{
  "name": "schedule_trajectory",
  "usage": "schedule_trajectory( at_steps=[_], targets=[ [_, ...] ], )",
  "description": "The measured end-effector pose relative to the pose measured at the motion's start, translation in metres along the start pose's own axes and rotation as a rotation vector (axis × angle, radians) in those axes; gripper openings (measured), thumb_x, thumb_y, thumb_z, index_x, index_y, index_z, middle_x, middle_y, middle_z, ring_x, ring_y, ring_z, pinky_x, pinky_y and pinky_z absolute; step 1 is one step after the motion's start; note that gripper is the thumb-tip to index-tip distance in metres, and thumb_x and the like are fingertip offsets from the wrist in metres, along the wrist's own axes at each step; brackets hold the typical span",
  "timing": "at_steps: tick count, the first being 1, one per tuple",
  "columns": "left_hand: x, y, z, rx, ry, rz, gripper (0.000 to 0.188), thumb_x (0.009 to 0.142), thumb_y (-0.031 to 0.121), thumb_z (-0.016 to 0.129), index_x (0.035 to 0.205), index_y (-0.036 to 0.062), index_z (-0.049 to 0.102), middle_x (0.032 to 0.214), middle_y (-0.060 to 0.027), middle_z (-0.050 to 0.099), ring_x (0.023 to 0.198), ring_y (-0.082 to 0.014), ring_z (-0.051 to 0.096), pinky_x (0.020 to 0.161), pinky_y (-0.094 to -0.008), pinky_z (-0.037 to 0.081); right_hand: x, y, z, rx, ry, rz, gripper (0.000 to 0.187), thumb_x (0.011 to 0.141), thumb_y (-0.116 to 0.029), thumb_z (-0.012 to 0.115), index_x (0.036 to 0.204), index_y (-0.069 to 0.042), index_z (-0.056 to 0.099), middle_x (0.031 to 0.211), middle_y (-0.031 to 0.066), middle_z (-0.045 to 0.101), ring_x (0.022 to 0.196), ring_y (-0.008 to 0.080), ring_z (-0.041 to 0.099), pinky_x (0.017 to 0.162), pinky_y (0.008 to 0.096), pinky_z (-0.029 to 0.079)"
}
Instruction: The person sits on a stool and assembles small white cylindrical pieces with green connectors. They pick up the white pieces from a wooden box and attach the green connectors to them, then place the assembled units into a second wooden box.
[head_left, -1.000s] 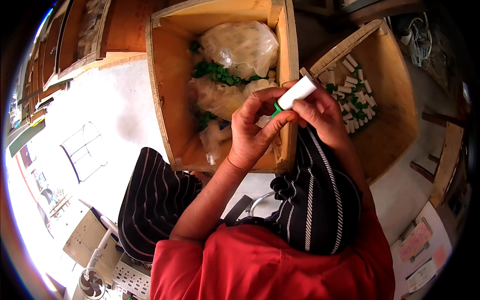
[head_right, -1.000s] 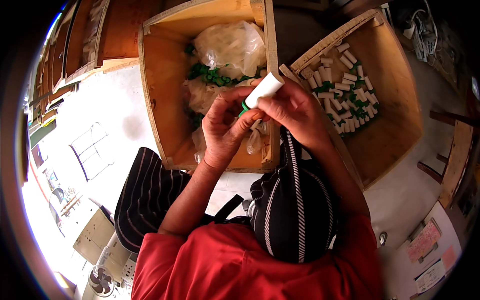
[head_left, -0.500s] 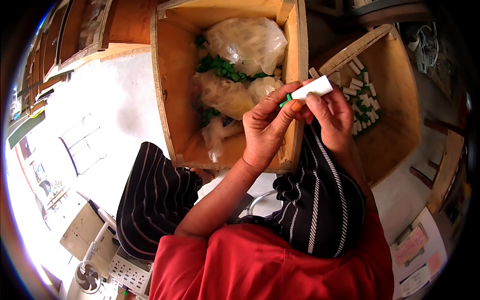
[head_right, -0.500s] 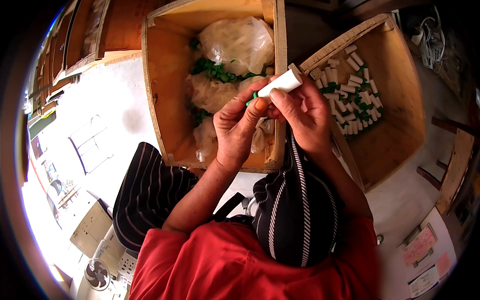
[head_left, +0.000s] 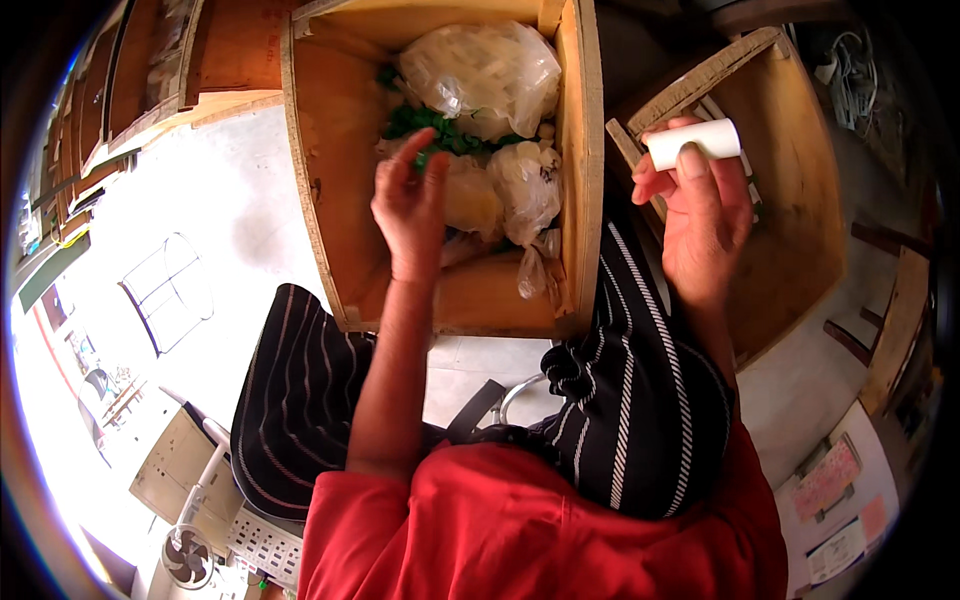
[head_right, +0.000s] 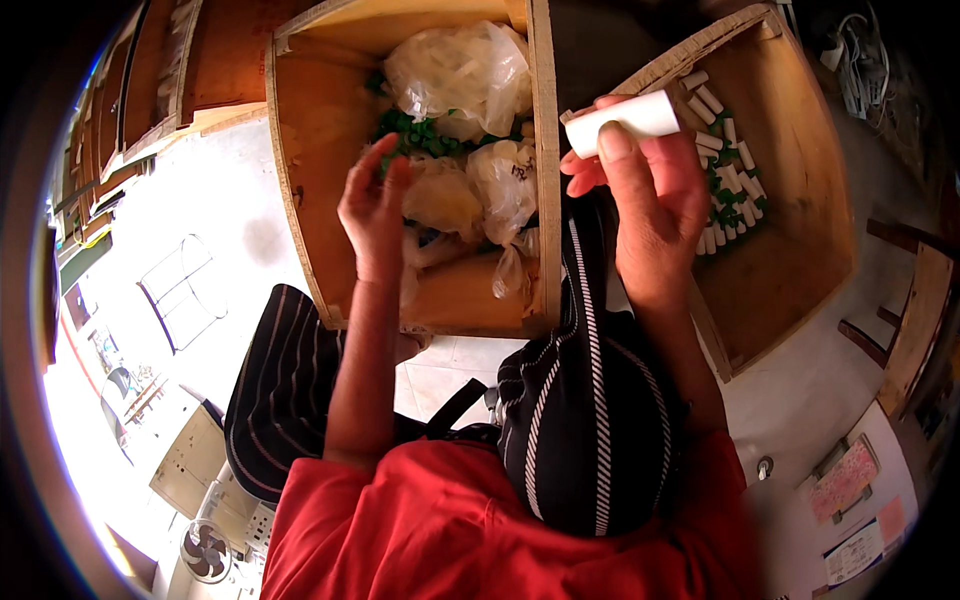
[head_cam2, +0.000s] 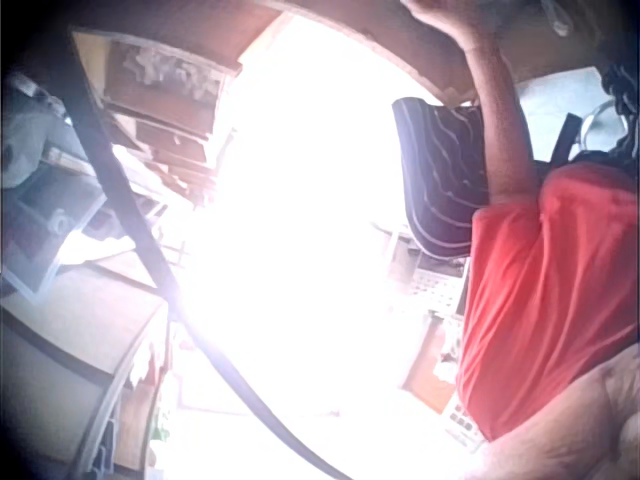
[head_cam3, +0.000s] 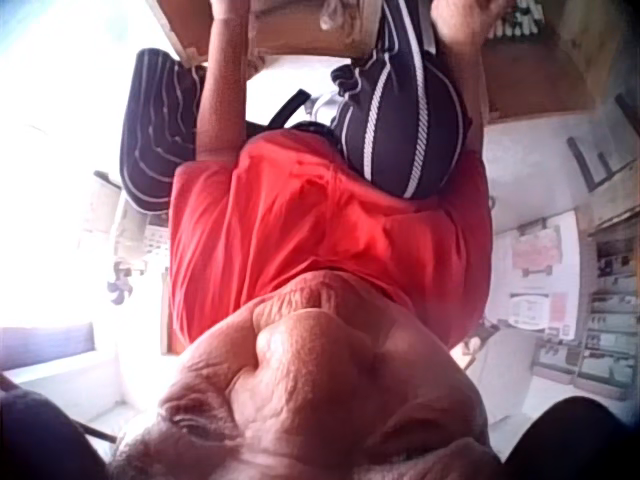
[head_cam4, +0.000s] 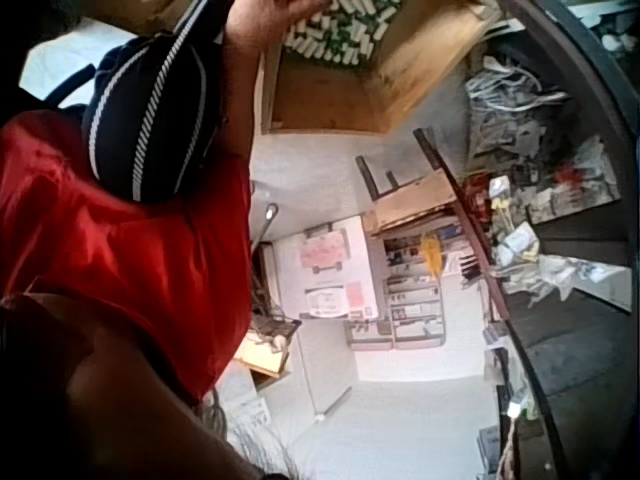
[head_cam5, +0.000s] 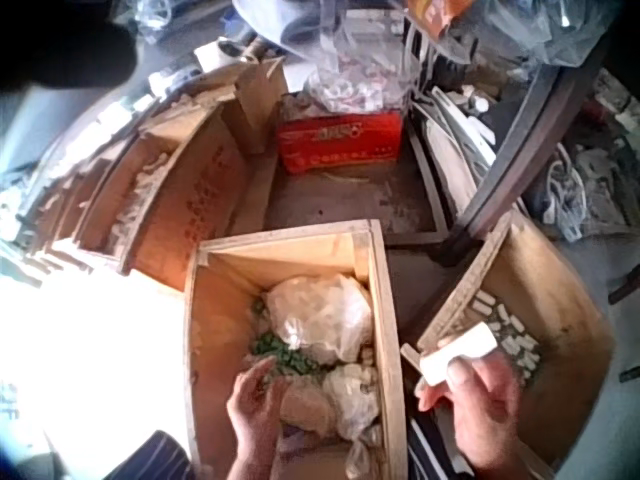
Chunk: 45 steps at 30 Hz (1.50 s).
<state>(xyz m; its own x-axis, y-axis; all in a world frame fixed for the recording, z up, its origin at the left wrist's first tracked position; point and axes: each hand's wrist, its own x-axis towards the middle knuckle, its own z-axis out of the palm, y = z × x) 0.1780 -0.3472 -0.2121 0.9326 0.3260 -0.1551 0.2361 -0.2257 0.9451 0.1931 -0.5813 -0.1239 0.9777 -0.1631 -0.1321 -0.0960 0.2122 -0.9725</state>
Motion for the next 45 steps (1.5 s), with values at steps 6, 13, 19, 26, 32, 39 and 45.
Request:
schedule_trajectory(
  at_steps=[6,13,19,26,32,39,45],
  targets=[
    [0.024,-0.009,0.005,0.698,0.004,0.380,0.054,0.069,0.013,0.073,0.121,0.0140,0.056,0.130,-0.0146,0.045,0.116,-0.0354,0.044,0.096,-0.0424,0.039,-0.001,0.008,0.000,0.019,0.012,0.041,0.027,0.091,-0.014,0.053,0.110,0.004,0.053,0.092,0.0138,0.061,0.072,0.0167,0.059,0.064,0.0282,0.048],
    [0.017,-0.028,0.049,1.008,-0.499,0.404,0.075,0.067,0.043,0.074,0.134,0.0280,0.044,0.150,-0.0151,0.013,0.136,-0.0420,0.015,0.101,-0.0639,0.024,-0.004,0.012,-0.002,0.024,-0.046,0.055,0.026,0.090,-0.015,0.053,0.108,0.004,0.054,0.095,0.0140,0.060,0.071,0.0167,0.057,0.065,0.0287,0.047],
    [0.007,-0.044,0.025,1.123,-0.601,0.393,0.056,0.072,0.032,0.072,0.126,0.0263,0.055,0.153,-0.0139,0.004,0.136,-0.0412,0.016,0.104,-0.0562,0.026,-0.004,0.011,-0.006,-0.043,-0.011,0.070,0.027,0.089,-0.016,0.054,0.107,0.004,0.055,0.098,0.0155,0.060,0.072,0.0173,0.056,0.064,0.0286,0.046],
    [0.008,-0.052,-0.022,1.165,-0.775,0.656,0.025,0.068,0.014,0.061,0.092,0.0175,0.068,0.120,-0.0098,0.049,0.104,-0.0311,0.050,0.087,-0.0422,0.041,-0.005,0.011,-0.008,-0.059,-0.024,0.069,0.029,0.089,-0.018,0.055,0.109,0.004,0.055,0.095,0.0146,0.061,0.073,0.0171,0.057,0.064,0.0275,0.047],
    [0.027,-0.045,-0.053,1.137,-0.974,0.715,0.017,0.067,0.016,0.061,0.083,0.0138,0.067,0.092,-0.0050,0.056,0.095,-0.0259,0.053,0.084,-0.0385,0.042,-0.006,0.013,-0.010,-0.086,-0.028,0.084,0.032,0.090,-0.019,0.055,0.113,0.003,0.055,0.095,0.0132,0.061,0.074,0.0162,0.058,0.067,0.0278,0.048],
    [0.028,0.001,-0.012,0.840,-0.735,0.705,0.024,0.072,0.013,0.066,0.096,0.0131,0.063,0.101,-0.0071,0.056,0.101,-0.0268,0.053,0.089,-0.0411,0.041,-0.003,0.015,-0.007,-0.095,-0.029,0.119,0.033,0.092,-0.018,0.052,0.118,0.002,0.055,0.095,0.0099,0.061,0.075,0.0155,0.058,0.069,0.0274,0.048],
    [0.063,0.006,0.046,1.013,-0.398,0.928,0.044,0.072,0.005,0.062,0.115,0.0166,0.058,0.113,-0.0088,0.052,0.094,-0.0296,0.057,0.085,-0.0412,0.045,-0.002,0.011,-0.003,-0.108,-0.072,0.128,0.032,0.092,-0.018,0.051,0.117,0.002,0.055,0.095,0.0090,0.060,0.076,0.0150,0.057,0.070,0.0270,0.048]
  ],
)
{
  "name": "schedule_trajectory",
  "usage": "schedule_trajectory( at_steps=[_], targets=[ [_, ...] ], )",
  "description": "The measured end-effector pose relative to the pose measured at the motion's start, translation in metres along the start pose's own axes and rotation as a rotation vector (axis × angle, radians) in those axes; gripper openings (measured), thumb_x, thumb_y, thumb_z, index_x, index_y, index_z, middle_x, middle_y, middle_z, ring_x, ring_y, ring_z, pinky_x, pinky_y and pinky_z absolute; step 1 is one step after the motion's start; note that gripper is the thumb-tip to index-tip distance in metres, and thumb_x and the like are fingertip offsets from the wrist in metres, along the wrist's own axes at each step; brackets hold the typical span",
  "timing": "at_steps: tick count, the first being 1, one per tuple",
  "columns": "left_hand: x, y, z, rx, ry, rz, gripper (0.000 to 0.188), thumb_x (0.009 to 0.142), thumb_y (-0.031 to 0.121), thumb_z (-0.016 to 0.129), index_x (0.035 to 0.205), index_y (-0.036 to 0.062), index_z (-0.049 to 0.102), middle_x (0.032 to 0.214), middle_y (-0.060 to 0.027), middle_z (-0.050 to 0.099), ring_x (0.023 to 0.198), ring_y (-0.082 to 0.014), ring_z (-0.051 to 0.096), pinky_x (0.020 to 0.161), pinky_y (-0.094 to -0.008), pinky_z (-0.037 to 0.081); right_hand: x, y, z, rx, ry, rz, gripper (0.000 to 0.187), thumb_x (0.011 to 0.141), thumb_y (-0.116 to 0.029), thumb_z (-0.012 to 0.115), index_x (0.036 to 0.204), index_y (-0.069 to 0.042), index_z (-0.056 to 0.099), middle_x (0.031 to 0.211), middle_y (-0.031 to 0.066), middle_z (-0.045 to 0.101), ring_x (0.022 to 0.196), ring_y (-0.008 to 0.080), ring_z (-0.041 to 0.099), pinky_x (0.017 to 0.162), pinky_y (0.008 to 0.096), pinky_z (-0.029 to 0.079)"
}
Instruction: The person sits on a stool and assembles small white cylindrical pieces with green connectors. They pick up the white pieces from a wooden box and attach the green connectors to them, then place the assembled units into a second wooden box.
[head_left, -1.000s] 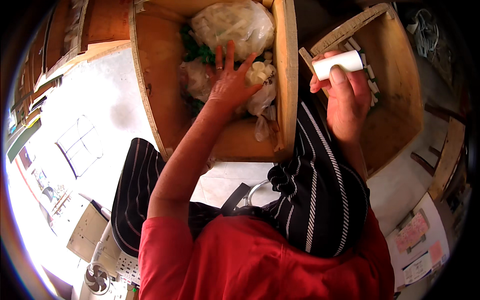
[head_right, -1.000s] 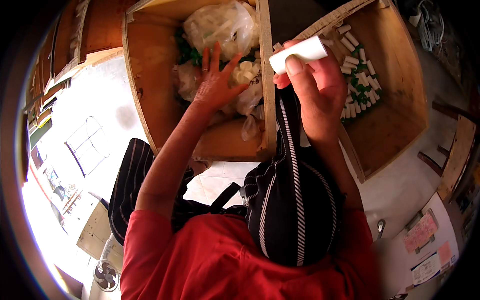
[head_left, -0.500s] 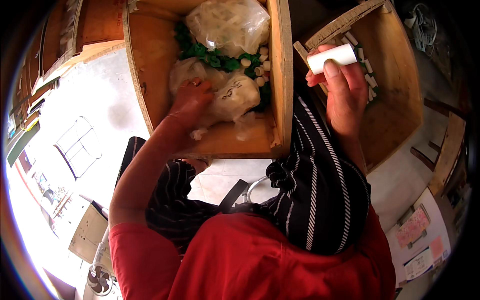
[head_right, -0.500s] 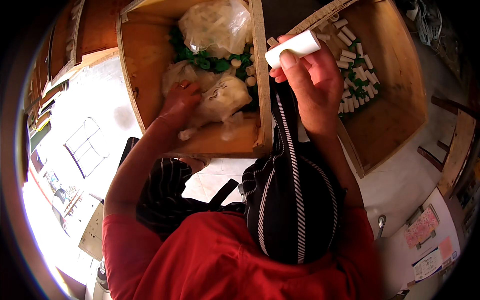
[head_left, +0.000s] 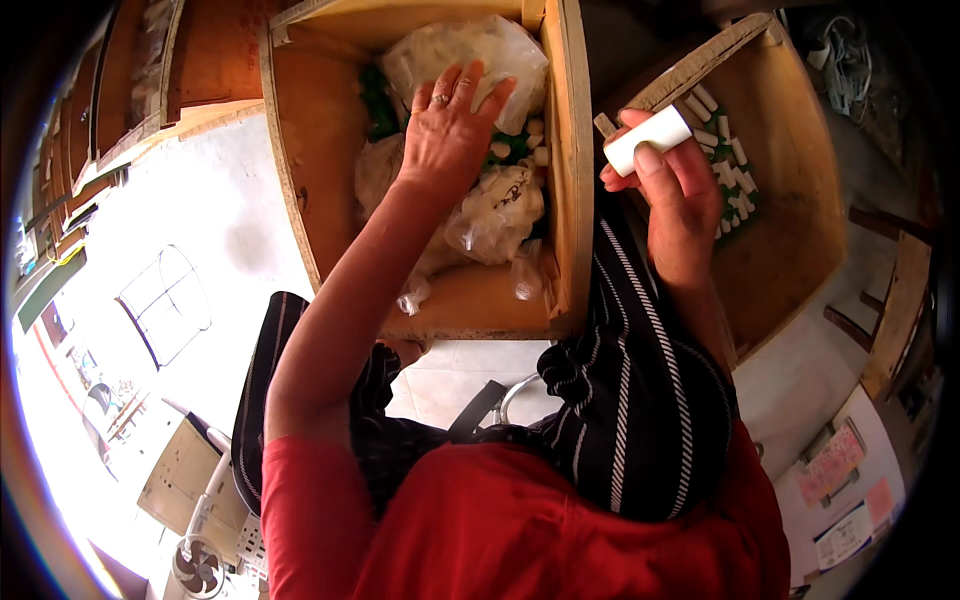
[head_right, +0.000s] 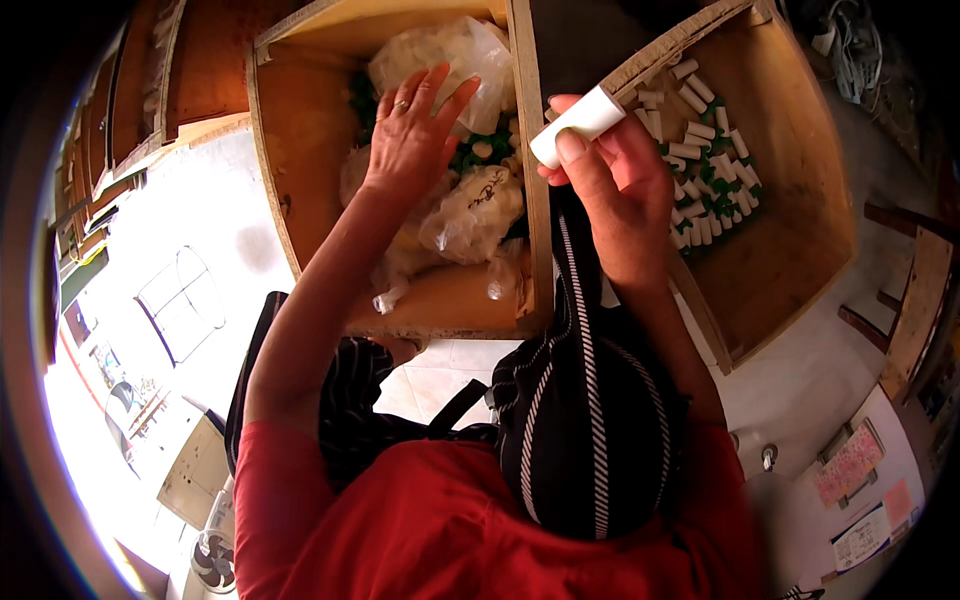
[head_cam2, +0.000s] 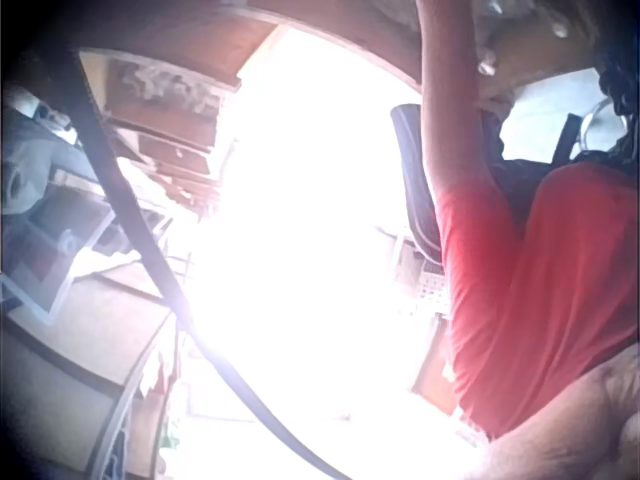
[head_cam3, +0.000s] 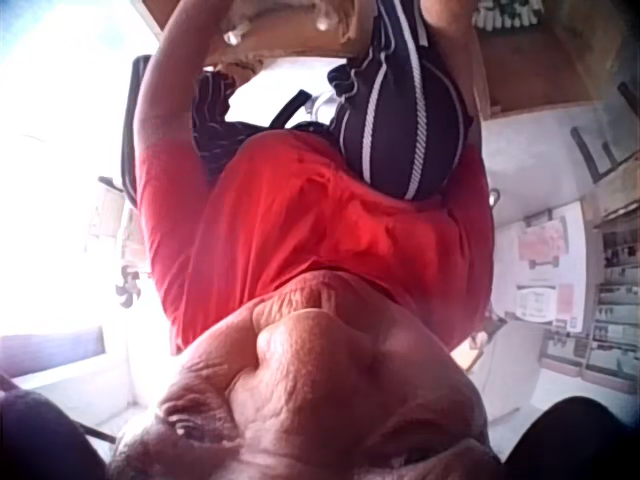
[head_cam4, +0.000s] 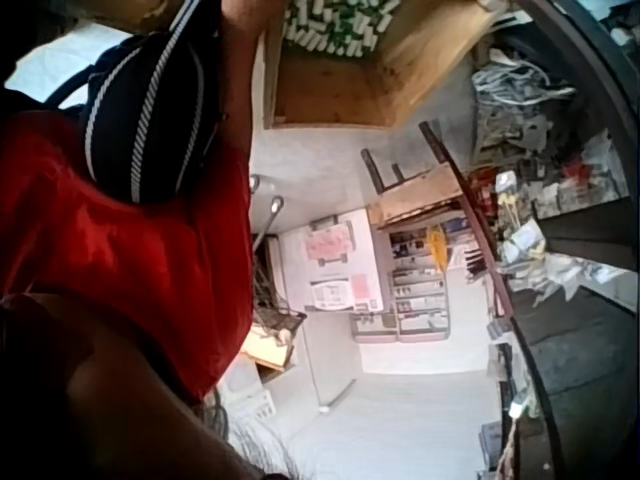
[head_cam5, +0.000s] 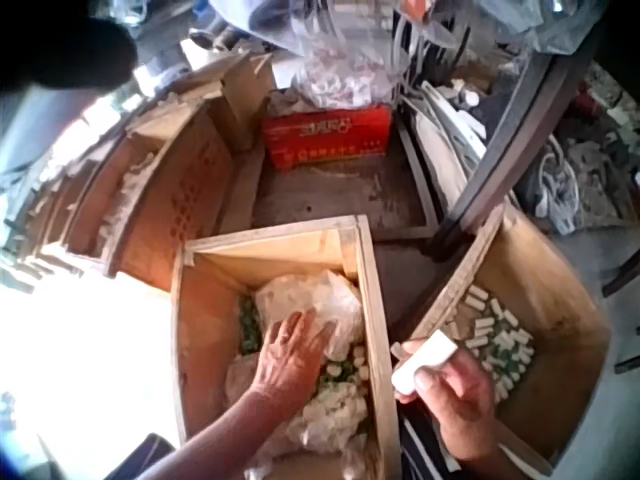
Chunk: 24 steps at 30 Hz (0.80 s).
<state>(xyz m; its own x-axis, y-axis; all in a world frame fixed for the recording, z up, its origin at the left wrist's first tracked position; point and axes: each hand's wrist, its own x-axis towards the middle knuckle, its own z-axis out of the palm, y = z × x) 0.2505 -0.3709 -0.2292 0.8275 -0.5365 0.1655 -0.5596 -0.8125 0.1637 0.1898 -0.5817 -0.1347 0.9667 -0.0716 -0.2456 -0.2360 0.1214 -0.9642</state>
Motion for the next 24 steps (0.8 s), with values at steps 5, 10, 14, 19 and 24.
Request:
schedule_trajectory(
  at_steps=[5,10,14,19,24],
  targets=[
    [-0.025,-0.024,0.046,-0.198,-0.238,-0.283,0.051,0.068,-0.007,0.053,0.112,0.0180,0.060,0.110,-0.0090,0.052,0.093,-0.0353,0.058,0.078,-0.0428,0.049,0.000,0.004,0.002,0.015,-0.014,0.006,0.031,0.092,-0.017,0.052,0.117,0.002,0.055,0.094,0.0085,0.060,0.080,0.0146,0.058,0.073,0.0268,0.049],
    [-0.060,-0.038,0.043,-0.277,-0.214,-0.256,0.043,0.068,-0.003,0.056,0.105,0.0185,0.064,0.105,-0.0073,0.055,0.089,-0.0332,0.059,0.076,-0.0427,0.049,0.002,0.007,0.002,0.032,-0.018,0.012,0.031,0.092,-0.016,0.054,0.117,0.003,0.055,0.097,0.0091,0.060,0.086,0.0148,0.059,0.077,0.0274,0.050],
    [-0.064,-0.031,0.035,-0.146,-0.231,-0.245,0.037,0.069,0.000,0.060,0.102,0.0168,0.065,0.104,-0.0078,0.056,0.092,-0.0326,0.059,0.077,-0.0417,0.049,0.003,0.014,0.001,0.029,-0.033,0.014,0.032,0.092,-0.016,0.054,0.117,0.003,0.054,0.101,0.0100,0.059,0.087,0.0149,0.059,0.077,0.0281,0.052],
    [-0.040,-0.019,0.043,-0.303,-0.214,-0.297,0.032,0.073,0.011,0.062,0.104,0.0145,0.065,0.102,-0.0097,0.057,0.096,-0.0310,0.058,0.080,-0.0427,0.048,0.005,0.012,0.004,0.007,-0.036,-0.039,0.031,0.092,-0.016,0.054,0.116,0.003,0.055,0.105,0.0103,0.059,0.087,0.0147,0.059,0.077,0.0285,0.053],
    [-0.014,-0.023,0.038,-0.695,-0.361,-0.311,0.052,0.076,0.025,0.065,0.124,0.0093,0.053,0.124,-0.0179,0.051,0.107,-0.0359,0.054,0.088,-0.0420,0.046,0.003,0.009,0.004,-0.004,-0.030,-0.003,0.031,0.092,-0.016,0.055,0.117,0.002,0.055,0.099,0.0087,0.060,0.083,0.0143,0.060,0.075,0.0266,0.050]
  ],
)
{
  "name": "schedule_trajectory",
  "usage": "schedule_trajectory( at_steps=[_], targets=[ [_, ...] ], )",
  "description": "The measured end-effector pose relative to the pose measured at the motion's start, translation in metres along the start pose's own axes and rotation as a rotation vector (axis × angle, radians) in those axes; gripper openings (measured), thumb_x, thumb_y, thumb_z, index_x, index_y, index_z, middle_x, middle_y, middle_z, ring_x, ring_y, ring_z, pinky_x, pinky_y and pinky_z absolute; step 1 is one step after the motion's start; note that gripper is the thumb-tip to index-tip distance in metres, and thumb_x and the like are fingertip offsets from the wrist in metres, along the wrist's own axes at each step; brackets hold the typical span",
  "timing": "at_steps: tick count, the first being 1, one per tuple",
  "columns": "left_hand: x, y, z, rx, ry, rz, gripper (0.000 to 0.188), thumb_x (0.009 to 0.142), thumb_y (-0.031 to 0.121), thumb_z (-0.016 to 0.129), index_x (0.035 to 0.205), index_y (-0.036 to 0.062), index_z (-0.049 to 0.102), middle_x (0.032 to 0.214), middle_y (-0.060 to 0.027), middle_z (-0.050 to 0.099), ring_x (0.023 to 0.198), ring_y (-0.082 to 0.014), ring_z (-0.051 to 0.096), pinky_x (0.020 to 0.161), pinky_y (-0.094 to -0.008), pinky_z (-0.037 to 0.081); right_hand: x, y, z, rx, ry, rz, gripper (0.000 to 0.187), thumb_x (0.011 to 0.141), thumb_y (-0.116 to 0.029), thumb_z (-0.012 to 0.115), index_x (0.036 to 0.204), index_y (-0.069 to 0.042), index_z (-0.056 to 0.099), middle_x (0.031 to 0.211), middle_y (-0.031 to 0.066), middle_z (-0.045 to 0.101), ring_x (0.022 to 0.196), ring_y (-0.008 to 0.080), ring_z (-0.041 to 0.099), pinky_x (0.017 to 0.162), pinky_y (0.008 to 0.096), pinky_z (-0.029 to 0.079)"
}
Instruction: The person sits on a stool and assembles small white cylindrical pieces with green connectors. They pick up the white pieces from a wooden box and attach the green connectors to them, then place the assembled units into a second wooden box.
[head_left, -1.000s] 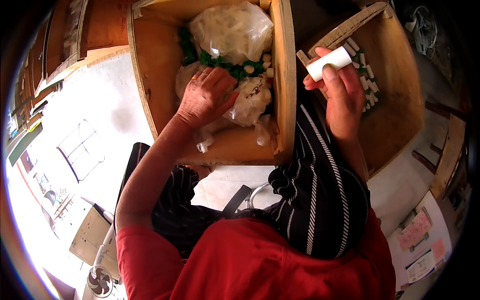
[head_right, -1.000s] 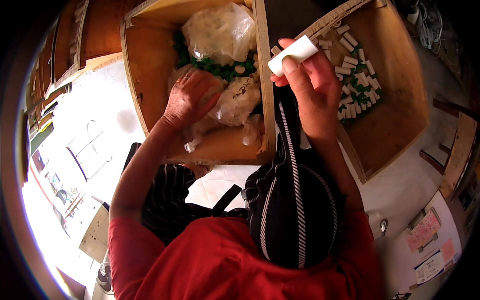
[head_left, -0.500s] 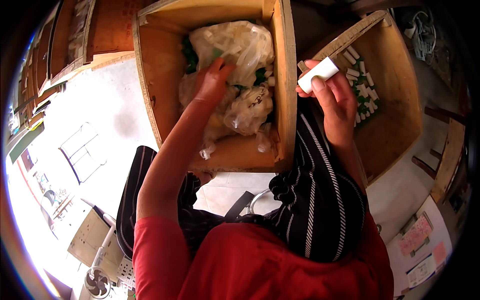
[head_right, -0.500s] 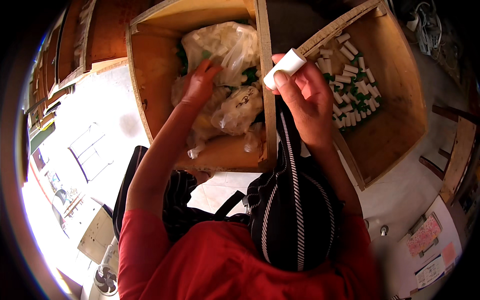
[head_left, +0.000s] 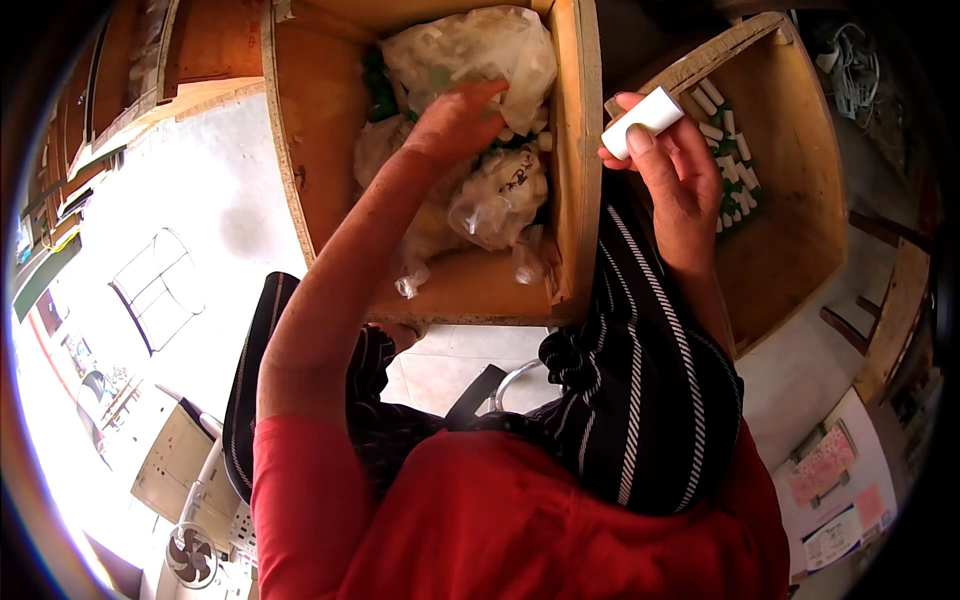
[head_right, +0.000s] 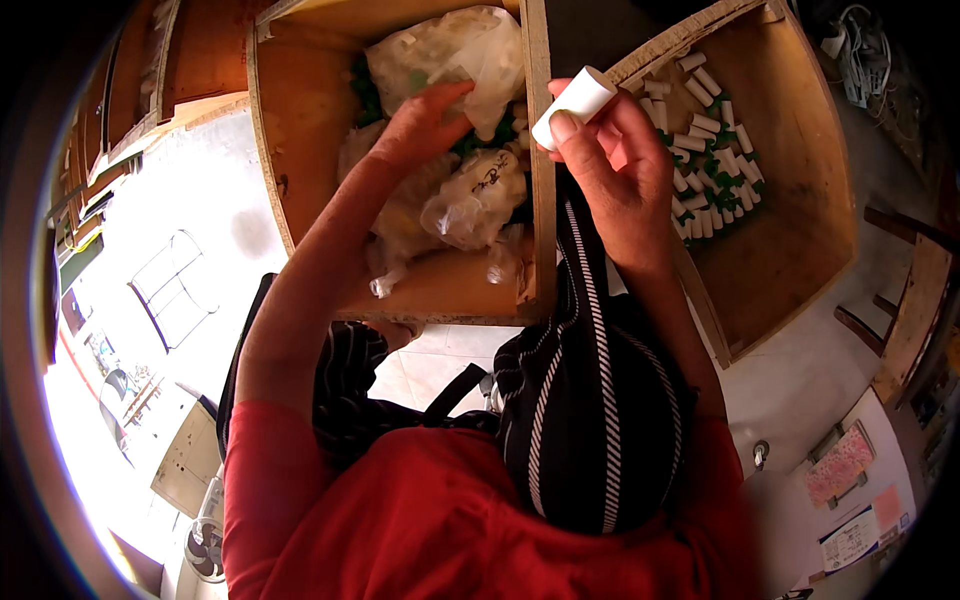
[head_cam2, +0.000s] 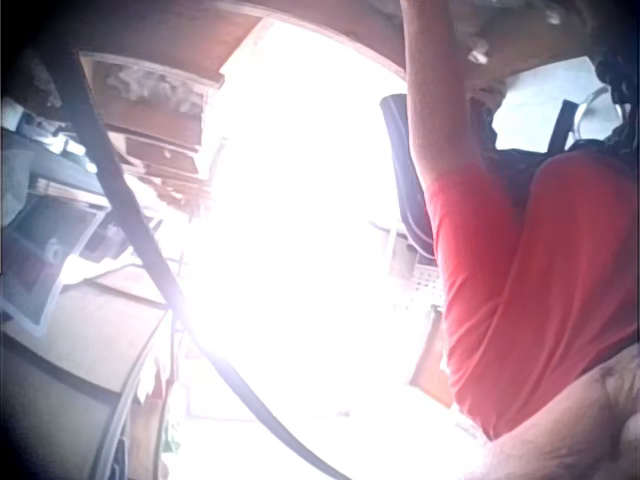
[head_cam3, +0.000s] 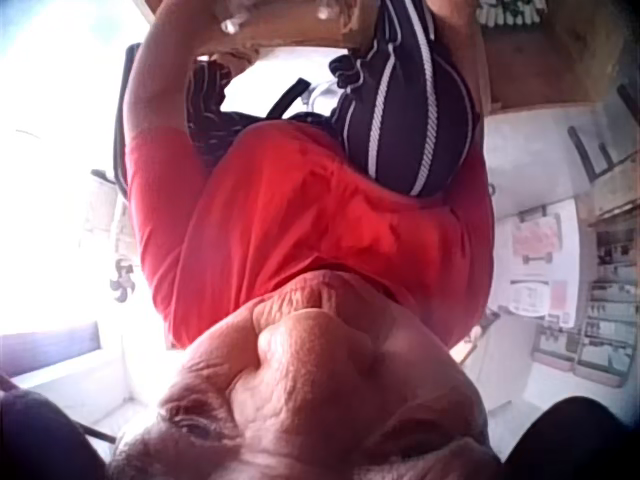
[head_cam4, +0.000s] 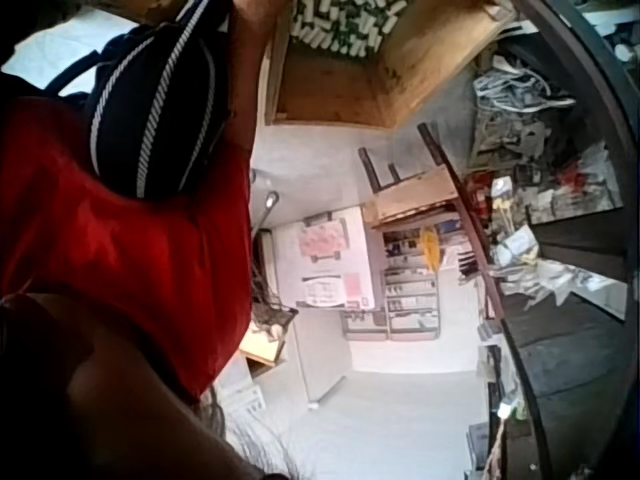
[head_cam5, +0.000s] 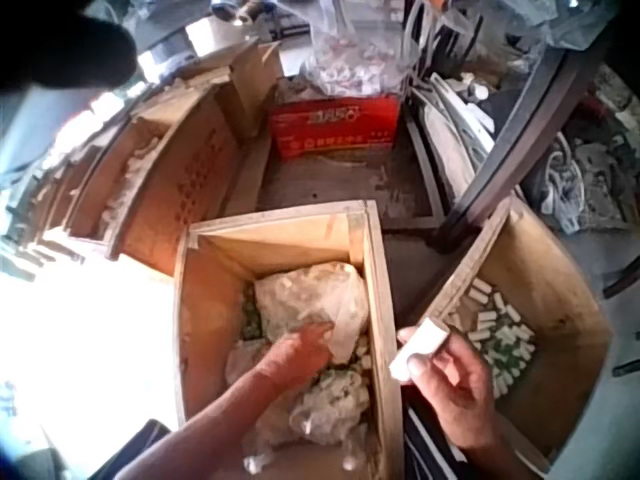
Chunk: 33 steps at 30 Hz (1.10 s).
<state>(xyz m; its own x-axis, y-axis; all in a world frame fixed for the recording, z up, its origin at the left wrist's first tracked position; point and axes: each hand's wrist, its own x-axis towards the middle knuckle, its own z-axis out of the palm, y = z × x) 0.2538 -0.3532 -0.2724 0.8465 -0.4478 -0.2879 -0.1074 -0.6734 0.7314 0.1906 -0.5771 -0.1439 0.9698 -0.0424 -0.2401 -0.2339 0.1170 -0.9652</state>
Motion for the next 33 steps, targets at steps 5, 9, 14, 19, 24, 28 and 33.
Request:
schedule_trajectory(
  at_steps=[5,9,14,19,24,28,33],
  targets=[
    [-0.051,0.018,0.028,0.480,-0.127,0.091,0.066,0.080,0.034,0.066,0.136,0.0096,0.039,0.146,-0.0186,0.025,0.123,-0.0387,0.039,0.103,-0.0442,0.034,0.001,0.002,0.000,0.009,0.011,0.001,0.031,0.092,-0.017,0.055,0.117,0.002,0.056,0.097,0.0076,0.061,0.081,0.0138,0.060,0.075,0.0254,0.048],
    [-0.063,0.005,0.050,0.644,-0.140,0.051,0.060,0.081,0.022,0.061,0.136,0.0137,0.040,0.150,-0.0162,0.015,0.130,-0.0360,0.031,0.107,-0.0462,0.028,0.002,0.006,0.001,0.019,-0.072,-0.017,0.030,0.092,-0.015,0.056,0.116,0.001,0.056,0.097,0.0070,0.061,0.083,0.0126,0.059,0.076,0.0252,0.048],
    [-0.054,0.009,0.056,0.737,-0.170,0.015,0.056,0.081,0.012,0.055,0.135,0.0152,0.042,0.150,-0.0160,0.017,0.130,-0.0353,0.031,0.107,-0.0478,0.027,0.018,0.013,0.007,-0.321,-0.227,-0.239,0.023,0.086,-0.012,0.064,0.104,0.000,0.057,0.088,0.0047,0.063,0.077,0.0119,0.062,0.067,0.0259,0.051],
    [-0.057,0.001,0.062,0.702,-0.037,0.050,0.057,0.079,0.013,0.058,0.134,0.0161,0.044,0.149,-0.0154,0.020,0.129,-0.0360,0.032,0.105,-0.0493,0.029,0.044,0.009,0.033,-1.041,-0.299,-0.438,0.030,0.084,-0.028,0.062,0.102,-0.005,0.054,0.082,0.0105,0.064,0.069,0.0243,0.065,0.058,0.0371,0.051],
    [-0.050,0.025,0.048,0.356,0.108,0.005,0.057,0.077,0.023,0.064,0.128,0.0070,0.045,0.136,-0.0167,0.039,0.119,-0.0339,0.043,0.100,-0.0456,0.035,0.067,0.007,0.046,-1.172,-0.278,-0.479,0.030,0.084,-0.028,0.062,0.104,-0.008,0.054,0.076,0.0099,0.065,0.068,0.0269,0.066,0.058,0.0387,0.052],
    [-0.045,0.029,0.034,0.152,0.335,-0.071,0.056,0.077,0.023,0.068,0.125,0.0057,0.045,0.113,-0.0157,0.056,0.103,-0.0336,0.054,0.092,-0.0416,0.041,0.085,0.005,0.029,-0.862,-0.051,-0.432,0.036,0.083,-0.032,0.065,0.111,-0.011,0.056,0.078,0.0052,0.067,0.064,0.0190,0.066,0.056,0.0331,0.052],
    [-0.026,0.031,0.034,0.149,0.190,-0.157,0.053,0.080,0.021,0.063,0.129,0.0125,0.046,0.106,-0.0118,0.058,0.099,-0.0320,0.055,0.090,-0.0431,0.040,0.083,0.002,0.020,-0.702,-0.072,-0.343,0.038,0.083,-0.021,0.069,0.116,-0.006,0.058,0.083,0.0038,0.067,0.070,0.0088,0.062,0.060,0.0230,0.051]
  ],
)
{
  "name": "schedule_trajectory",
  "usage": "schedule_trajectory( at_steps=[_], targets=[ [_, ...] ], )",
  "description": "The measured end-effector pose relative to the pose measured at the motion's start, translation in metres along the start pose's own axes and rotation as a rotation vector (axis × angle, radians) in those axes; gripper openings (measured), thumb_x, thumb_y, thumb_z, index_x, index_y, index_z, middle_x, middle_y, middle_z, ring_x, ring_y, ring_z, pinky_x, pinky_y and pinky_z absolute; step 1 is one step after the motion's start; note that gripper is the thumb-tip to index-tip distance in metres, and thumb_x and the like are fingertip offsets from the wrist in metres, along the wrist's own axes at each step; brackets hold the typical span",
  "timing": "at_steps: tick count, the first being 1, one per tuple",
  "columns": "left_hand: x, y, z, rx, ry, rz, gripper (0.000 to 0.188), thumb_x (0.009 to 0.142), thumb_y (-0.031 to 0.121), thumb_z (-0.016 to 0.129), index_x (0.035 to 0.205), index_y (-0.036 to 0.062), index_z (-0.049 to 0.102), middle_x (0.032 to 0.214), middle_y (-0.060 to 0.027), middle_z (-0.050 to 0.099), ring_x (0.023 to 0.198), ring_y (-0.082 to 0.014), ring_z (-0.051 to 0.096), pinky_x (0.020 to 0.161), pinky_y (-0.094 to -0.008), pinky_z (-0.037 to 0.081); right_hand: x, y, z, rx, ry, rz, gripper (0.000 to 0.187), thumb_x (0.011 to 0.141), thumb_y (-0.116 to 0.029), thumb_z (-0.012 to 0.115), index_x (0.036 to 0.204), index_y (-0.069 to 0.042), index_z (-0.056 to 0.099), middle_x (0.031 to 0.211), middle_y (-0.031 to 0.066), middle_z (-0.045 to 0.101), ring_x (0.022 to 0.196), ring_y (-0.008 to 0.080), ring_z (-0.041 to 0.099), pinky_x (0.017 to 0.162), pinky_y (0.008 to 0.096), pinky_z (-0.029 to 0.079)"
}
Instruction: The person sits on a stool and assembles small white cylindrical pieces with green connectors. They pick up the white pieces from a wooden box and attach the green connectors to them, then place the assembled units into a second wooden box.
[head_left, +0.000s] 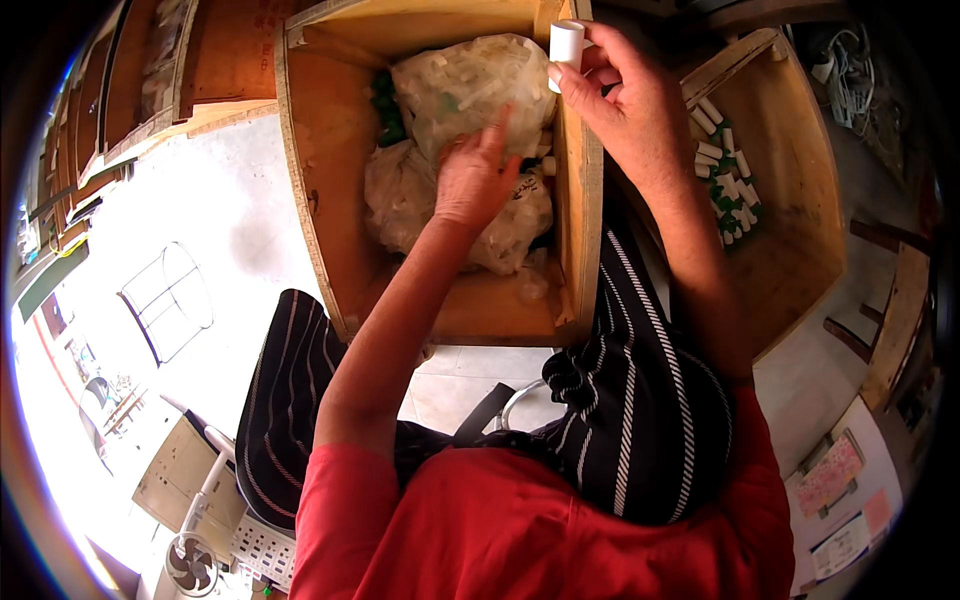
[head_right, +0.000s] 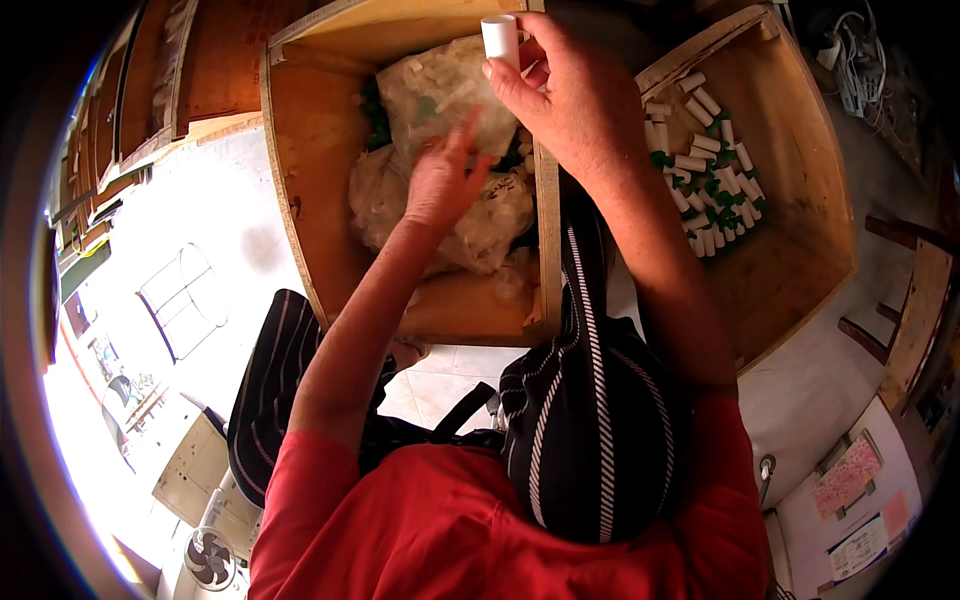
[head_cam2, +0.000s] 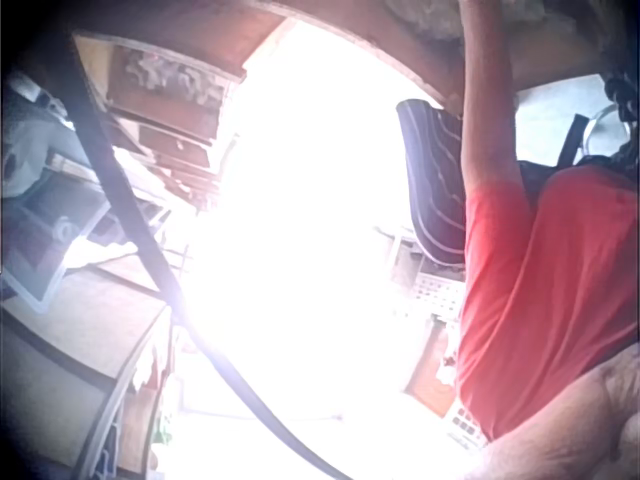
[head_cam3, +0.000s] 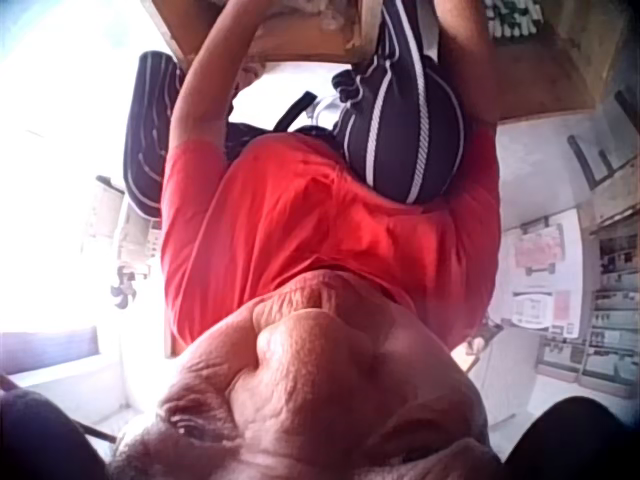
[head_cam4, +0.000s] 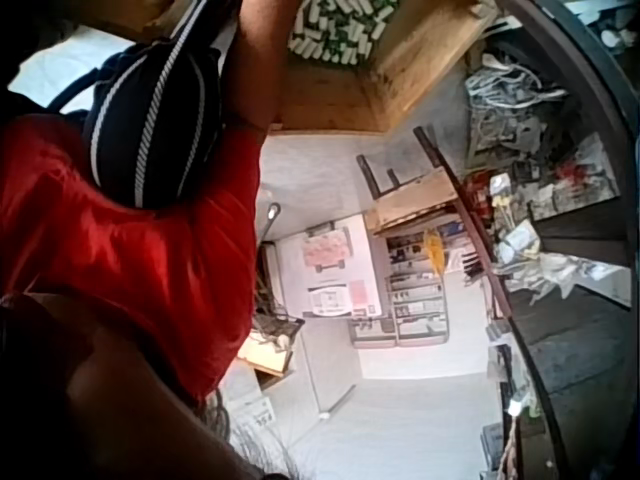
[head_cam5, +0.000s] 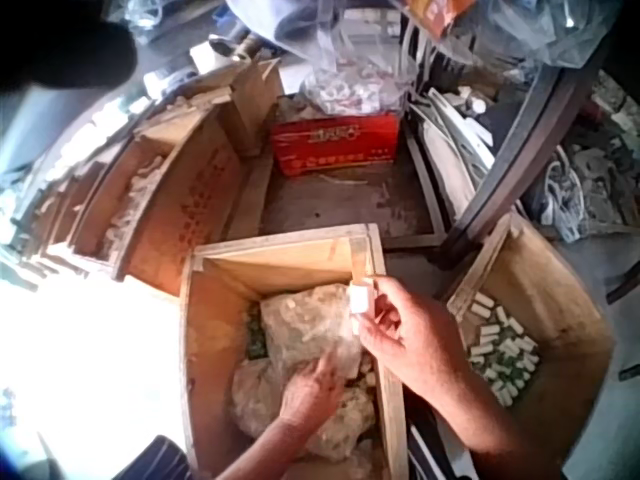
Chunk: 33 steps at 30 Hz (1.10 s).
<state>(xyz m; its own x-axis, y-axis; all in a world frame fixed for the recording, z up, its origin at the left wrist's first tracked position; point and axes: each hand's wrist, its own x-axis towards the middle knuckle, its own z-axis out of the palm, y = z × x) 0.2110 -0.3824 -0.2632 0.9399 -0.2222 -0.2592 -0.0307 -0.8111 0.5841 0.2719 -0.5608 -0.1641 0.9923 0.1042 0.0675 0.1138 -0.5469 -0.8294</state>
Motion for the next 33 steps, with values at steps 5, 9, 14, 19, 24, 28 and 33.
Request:
schedule_trajectory(
  at_steps=[5,9,14,19,24,28,33],
  targets=[
    [0.006,-0.001,0.041,0.486,-0.024,0.147,0.051,0.081,0.018,0.058,0.130,0.0251,0.048,0.098,-0.0104,0.056,0.097,-0.0305,0.055,0.093,-0.0530,0.032,0.001,-0.005,0.012,-0.182,0.007,-0.109,0.032,0.081,-0.027,0.067,0.106,-0.010,0.059,0.078,0.0047,0.067,0.069,0.0203,0.065,0.060,0.0329,0.052],
    [0.007,0.001,0.050,0.368,-0.101,0.039,0.041,0.082,0.014,0.051,0.123,0.0163,0.055,0.112,-0.0163,0.054,0.105,-0.0354,0.054,0.103,-0.0588,0.022,0.003,-0.013,0.026,-0.503,-0.119,-0.347,0.023,0.081,-0.024,0.065,0.097,-0.007,0.060,0.076,0.0073,0.067,0.073,0.0212,0.066,0.064,0.0345,0.053],
    [0.000,0.017,0.032,0.158,-0.170,0.034,0.045,0.083,0.014,0.049,0.128,0.0108,0.049,0.126,-0.0145,0.053,0.114,-0.0350,0.050,0.104,-0.0603,0.019,0.000,-0.008,0.052,-0.787,-0.267,-0.345,0.014,0.075,-0.017,0.064,0.085,-0.008,0.062,0.079,0.0072,0.068,0.077,0.0203,0.066,0.069,0.0325,0.052],
    [-0.014,0.003,0.035,-0.009,-0.120,0.039,0.043,0.086,0.017,0.049,0.128,0.0098,0.047,0.122,-0.0164,0.054,0.112,-0.0355,0.050,0.106,-0.0557,0.020,-0.012,-0.022,0.031,-0.538,-0.303,-0.264,0.021,0.080,-0.024,0.065,0.095,-0.009,0.064,0.086,0.0054,0.068,0.083,0.0212,0.065,0.073,0.0328,0.052],
    [-0.018,0.005,0.029,0.184,-0.146,0.108,0.051,0.085,0.018,0.056,0.135,0.0198,0.043,0.116,-0.0166,0.052,0.110,-0.0340,0.050,0.105,-0.0507,0.026,-0.028,0.017,-0.050,0.163,0.273,-0.023,0.017,0.085,-0.024,0.063,0.096,-0.011,0.065,0.077,0.0047,0.068,0.062,0.0097,0.063,0.055,0.0212,0.048],
    [-0.021,0.014,0.019,0.073,-0.223,0.018,0.054,0.084,0.017,0.057,0.136,0.0181,0.041,0.118,-0.0170,0.051,0.107,-0.0357,0.051,0.096,-0.0471,0.037,-0.049,0.122,-0.091,0.090,0.359,0.324,0.026,0.085,-0.028,0.063,0.103,-0.008,0.065,0.084,0.0055,0.068,0.072,0.0097,0.064,0.064,0.0237,0.048],
    [-0.033,0.017,0.012,0.035,-0.163,0.055,0.055,0.084,0.018,0.057,0.137,0.0180,0.039,0.118,-0.0168,0.051,0.103,-0.0365,0.054,0.087,-0.0451,0.045,-0.072,0.219,-0.069,-0.297,-0.045,0.610,0.034,0.082,-0.031,0.061,0.108,-0.009,0.065,0.102,0.0137,0.067,0.097,0.0303,0.063,0.082,0.0369,0.049]
  ],
)
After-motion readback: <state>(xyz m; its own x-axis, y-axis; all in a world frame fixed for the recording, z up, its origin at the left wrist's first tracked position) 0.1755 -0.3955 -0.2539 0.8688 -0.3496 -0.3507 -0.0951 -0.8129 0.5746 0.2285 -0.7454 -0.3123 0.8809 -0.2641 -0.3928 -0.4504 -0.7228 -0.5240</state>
